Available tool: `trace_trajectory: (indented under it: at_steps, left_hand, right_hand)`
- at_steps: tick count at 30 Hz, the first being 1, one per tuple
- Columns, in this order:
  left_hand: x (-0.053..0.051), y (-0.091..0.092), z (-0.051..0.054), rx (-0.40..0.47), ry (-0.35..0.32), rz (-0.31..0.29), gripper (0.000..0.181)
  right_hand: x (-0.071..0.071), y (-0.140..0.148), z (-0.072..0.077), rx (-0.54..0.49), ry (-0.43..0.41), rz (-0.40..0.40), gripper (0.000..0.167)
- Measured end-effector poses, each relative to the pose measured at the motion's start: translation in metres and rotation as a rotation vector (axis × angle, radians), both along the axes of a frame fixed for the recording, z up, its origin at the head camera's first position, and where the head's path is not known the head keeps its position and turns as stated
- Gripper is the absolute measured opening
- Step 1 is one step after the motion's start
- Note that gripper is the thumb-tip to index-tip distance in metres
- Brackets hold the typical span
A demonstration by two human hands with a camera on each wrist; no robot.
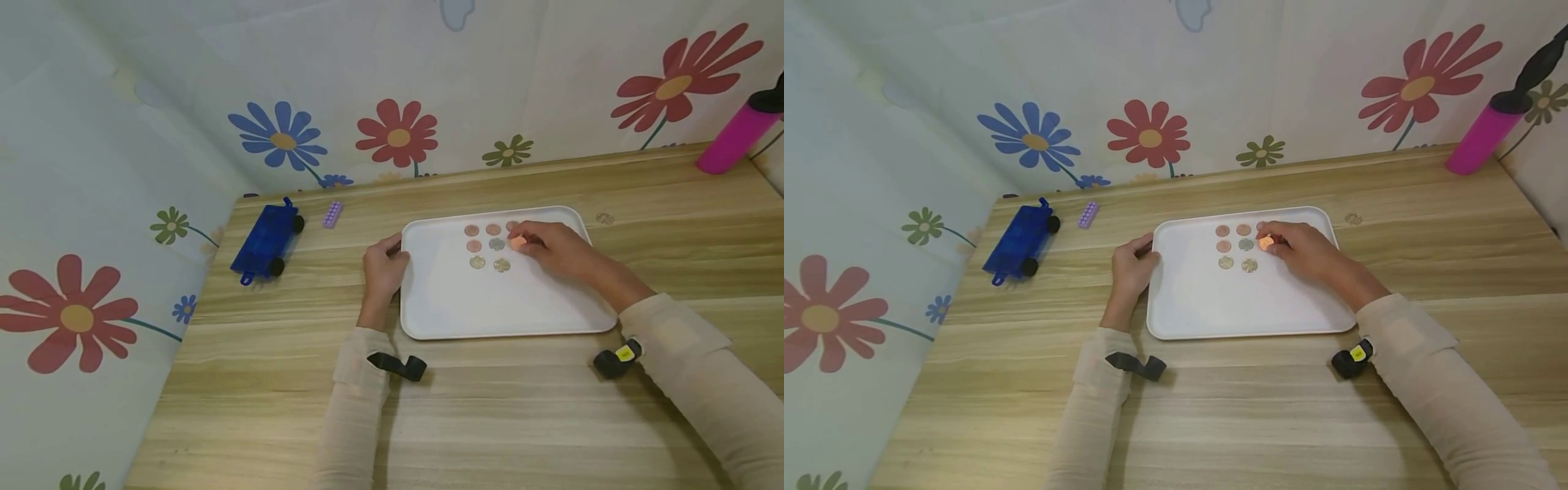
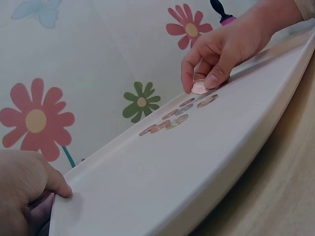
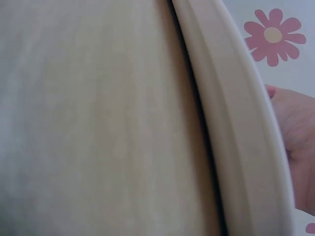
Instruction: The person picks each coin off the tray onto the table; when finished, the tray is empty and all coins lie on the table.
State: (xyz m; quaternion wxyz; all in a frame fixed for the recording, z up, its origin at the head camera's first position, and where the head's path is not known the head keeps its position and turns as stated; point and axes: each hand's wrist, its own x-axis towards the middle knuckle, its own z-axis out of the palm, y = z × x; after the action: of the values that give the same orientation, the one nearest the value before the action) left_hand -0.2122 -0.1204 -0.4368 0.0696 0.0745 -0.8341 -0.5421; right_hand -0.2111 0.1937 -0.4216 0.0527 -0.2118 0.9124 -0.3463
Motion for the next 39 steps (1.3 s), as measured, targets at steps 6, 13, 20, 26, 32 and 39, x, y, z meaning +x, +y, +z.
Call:
trace_trajectory:
  at_steps: [6,13,20,26,32,39]
  left_hand:
    - [0.0,0.0,-0.001,-0.002,0.016,-0.007,0.042]
    - [-0.001,0.001,-0.002,-0.009,0.018,-0.009,0.041]
    - [-0.001,0.0,0.0,0.0,0.006,-0.006,0.041]
    - [0.0,0.0,0.001,0.008,0.006,-0.005,0.042]
    - [0.0,-0.001,0.001,0.002,-0.002,-0.004,0.041]
    - [0.001,-0.001,0.001,-0.003,-0.004,-0.007,0.042]
  right_hand:
    - [0.002,0.008,0.0,-0.057,-0.005,-0.072,0.028]
    - [0.004,0.018,0.003,-0.083,-0.003,-0.17,0.027]
    - [0.004,0.035,0.007,-0.084,-0.025,-0.265,0.034]
    - [0.002,0.053,0.002,-0.095,0.066,-0.311,0.033]
    - [0.0,0.074,-0.005,-0.082,0.082,-0.395,0.035]
    - [0.0,0.102,-0.01,-0.071,0.055,-0.494,0.043]
